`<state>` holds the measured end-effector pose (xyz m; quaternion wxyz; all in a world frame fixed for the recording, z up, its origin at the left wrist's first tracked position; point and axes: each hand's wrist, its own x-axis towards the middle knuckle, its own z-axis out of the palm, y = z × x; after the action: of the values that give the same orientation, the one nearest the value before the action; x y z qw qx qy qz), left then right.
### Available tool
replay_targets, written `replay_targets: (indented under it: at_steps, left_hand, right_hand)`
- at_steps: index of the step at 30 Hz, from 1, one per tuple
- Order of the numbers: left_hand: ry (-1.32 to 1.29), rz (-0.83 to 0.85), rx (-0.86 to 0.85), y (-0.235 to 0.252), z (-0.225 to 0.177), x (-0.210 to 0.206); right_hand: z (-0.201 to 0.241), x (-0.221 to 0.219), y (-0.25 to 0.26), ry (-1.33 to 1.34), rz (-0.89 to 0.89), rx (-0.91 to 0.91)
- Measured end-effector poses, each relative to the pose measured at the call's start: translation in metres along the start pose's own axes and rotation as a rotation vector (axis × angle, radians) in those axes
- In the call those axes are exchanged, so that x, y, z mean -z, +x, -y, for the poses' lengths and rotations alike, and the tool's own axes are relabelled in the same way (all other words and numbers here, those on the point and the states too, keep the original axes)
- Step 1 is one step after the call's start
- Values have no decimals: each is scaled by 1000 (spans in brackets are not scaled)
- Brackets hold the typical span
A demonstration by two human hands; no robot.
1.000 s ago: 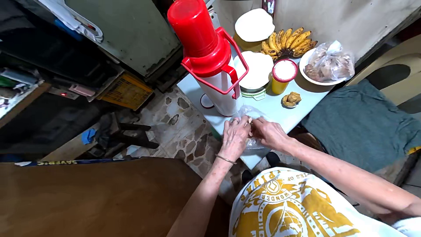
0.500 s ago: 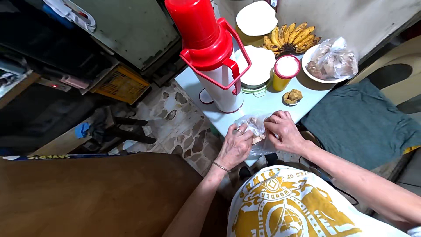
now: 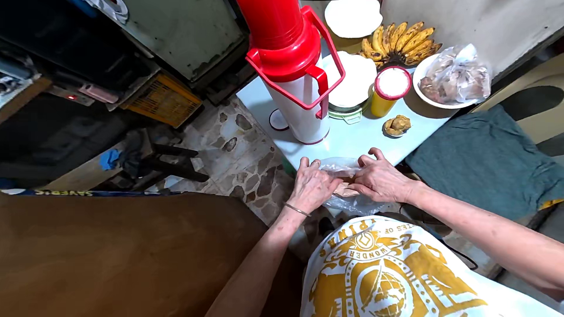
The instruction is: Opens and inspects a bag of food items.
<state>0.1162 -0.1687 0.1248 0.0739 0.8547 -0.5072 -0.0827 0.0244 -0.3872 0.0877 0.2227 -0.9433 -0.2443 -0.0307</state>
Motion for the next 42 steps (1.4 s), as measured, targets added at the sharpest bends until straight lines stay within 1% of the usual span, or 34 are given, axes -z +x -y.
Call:
replay_targets:
  at_steps: [3,5,7,9,13,14,15,16,18,19,20,21,23,25,26,28,31,34,38,40,42]
  left_hand:
    - [61,134,107,8,-15,6]
    - [78,169,181,10,-26,10]
    - [81,154,230,9,-34,14]
    - [76,136,267,9,-37,18]
    - [23,171,328,19,-34,17]
    - [-9,141,337,19,-32,15]
    - [-59,63,332,18,-29,11]
    - [-112,-15,327,16,-28,10]
    - [-223,-88,335,11,-27,7]
    - [-268,-112,337,10,-26,4]
    - [-305,-142,328,10,-25,-1]
    - [-324,-186,315,13,-26,-6]
    - [-306,-295,281,14,-27,-18]
    - [-254,-398,212,9,-27,-28]
    - [-235,-437,180,8,-27,-32]
    - [-229,-502,138,4,-30,-38]
    - [-182,-603,145,-1,-32,-43]
    - [-74,-722,215,-2,-40,-45]
    - [11,-772,303,0,-47,-47]
    - [24,-813,328,1,-50,-43]
    - [35,-858,336,1,-54,-38]
  right_hand:
    - [6,-1,8,-142,-5,-112]
    - [14,4,13,-189,9,-212]
    - [21,8,15,-205,-8,-307]
    - [24,10,16,-166,-6,-380]
    - [20,9,14,-122,73,-491]
    - [18,10,13,-80,73,-489]
    - [15,12,8,-19,21,-459]
    - [10,12,1,37,-90,-399]
    - [3,7,-19,180,-421,-300]
    - [2,5,-29,272,-595,-312]
    - [-2,4,-40,345,-752,-371]
    - [-9,2,-50,413,-873,-482]
    - [-34,-7,-65,551,-1003,-815]
    - [-62,-13,-66,770,-1033,-1131]
    - [-74,-12,-62,897,-1052,-1235]
    - [-94,-9,-51,1091,-1082,-1336]
    - [-105,-6,-34,1238,-1023,-1368]
    - [-109,-4,-20,1292,-1055,-1422]
    - [-114,1,-13,1390,-1085,-1450]
    - [-114,3,-13,1388,-1088,-1476]
    - [-114,1,-16,1347,-1066,-1451]
